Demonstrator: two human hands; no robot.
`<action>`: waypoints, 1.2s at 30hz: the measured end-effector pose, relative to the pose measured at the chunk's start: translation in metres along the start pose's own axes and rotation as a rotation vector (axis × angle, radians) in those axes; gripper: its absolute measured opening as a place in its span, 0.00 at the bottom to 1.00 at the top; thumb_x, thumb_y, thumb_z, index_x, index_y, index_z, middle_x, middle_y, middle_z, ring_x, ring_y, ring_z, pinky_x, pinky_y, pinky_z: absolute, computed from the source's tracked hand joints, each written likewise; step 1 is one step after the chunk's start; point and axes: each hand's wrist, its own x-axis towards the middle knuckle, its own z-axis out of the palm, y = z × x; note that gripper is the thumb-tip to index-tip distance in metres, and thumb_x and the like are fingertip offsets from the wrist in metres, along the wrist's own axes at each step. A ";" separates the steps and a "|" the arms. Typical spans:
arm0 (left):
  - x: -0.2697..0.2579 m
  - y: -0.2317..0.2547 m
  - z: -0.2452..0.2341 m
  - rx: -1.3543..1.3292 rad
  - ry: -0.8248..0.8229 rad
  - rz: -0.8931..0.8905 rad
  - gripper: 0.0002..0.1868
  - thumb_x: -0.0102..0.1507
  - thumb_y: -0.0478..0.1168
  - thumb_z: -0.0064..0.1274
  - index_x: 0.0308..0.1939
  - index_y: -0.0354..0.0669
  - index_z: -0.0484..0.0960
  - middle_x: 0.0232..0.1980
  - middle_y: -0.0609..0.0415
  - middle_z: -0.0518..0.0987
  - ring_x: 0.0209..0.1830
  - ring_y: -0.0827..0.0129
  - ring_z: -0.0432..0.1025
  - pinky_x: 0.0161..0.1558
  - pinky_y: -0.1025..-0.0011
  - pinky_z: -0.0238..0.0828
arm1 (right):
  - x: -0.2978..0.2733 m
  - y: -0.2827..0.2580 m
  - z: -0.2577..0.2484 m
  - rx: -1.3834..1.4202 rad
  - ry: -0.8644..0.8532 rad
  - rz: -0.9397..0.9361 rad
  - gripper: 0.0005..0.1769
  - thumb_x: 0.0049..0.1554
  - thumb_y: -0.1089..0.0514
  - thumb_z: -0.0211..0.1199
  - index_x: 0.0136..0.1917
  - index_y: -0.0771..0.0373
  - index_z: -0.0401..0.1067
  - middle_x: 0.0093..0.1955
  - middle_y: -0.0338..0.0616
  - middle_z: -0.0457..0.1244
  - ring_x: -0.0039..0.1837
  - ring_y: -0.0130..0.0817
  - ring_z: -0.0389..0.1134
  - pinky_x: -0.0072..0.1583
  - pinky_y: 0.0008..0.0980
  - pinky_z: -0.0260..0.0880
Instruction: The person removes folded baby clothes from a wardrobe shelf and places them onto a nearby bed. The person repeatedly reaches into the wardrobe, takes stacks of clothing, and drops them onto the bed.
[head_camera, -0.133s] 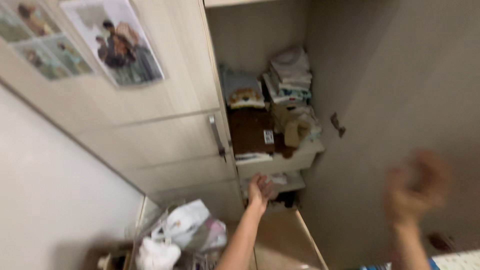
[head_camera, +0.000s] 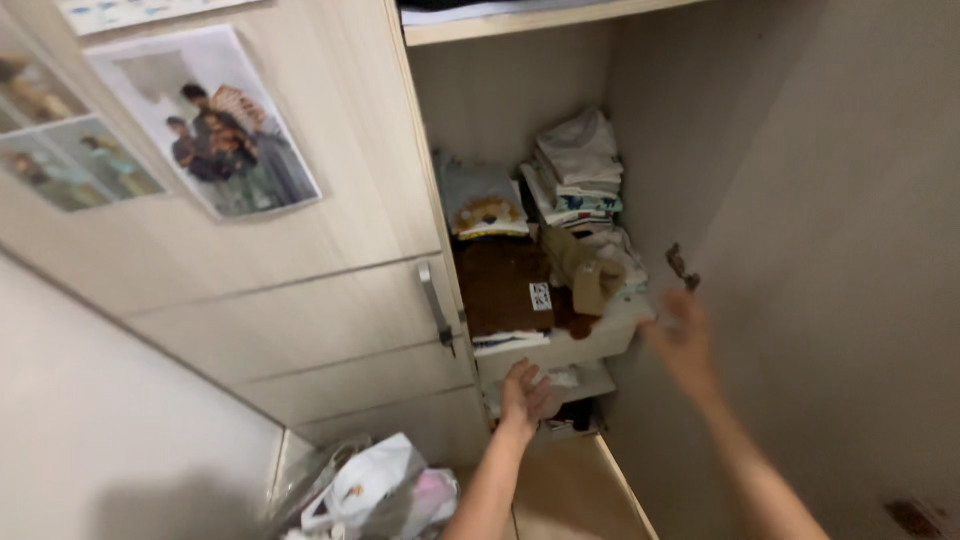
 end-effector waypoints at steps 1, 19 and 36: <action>0.005 0.003 0.001 0.030 -0.002 -0.017 0.40 0.64 0.57 0.47 0.79 0.53 0.58 0.79 0.51 0.63 0.74 0.51 0.65 0.71 0.53 0.58 | 0.008 0.013 0.024 -0.047 -0.090 0.008 0.43 0.54 0.45 0.73 0.76 0.62 0.61 0.74 0.53 0.62 0.73 0.45 0.66 0.68 0.41 0.68; 0.050 0.027 0.041 0.712 -0.231 0.492 0.13 0.69 0.39 0.54 0.58 0.43 0.80 0.55 0.44 0.83 0.44 0.59 0.81 0.46 0.69 0.77 | 0.082 0.079 0.105 -0.048 0.117 0.026 0.10 0.60 0.60 0.63 0.55 0.62 0.70 0.41 0.45 0.64 0.42 0.33 0.65 0.47 0.34 0.68; 0.191 0.088 0.166 2.781 -0.079 0.527 0.24 0.72 0.46 0.45 0.72 0.55 0.73 0.84 0.40 0.44 0.81 0.31 0.40 0.73 0.31 0.25 | 0.049 0.032 0.025 -0.253 -0.192 0.326 0.28 0.48 0.64 0.61 0.64 0.55 0.74 0.54 0.46 0.73 0.49 0.46 0.73 0.54 0.41 0.74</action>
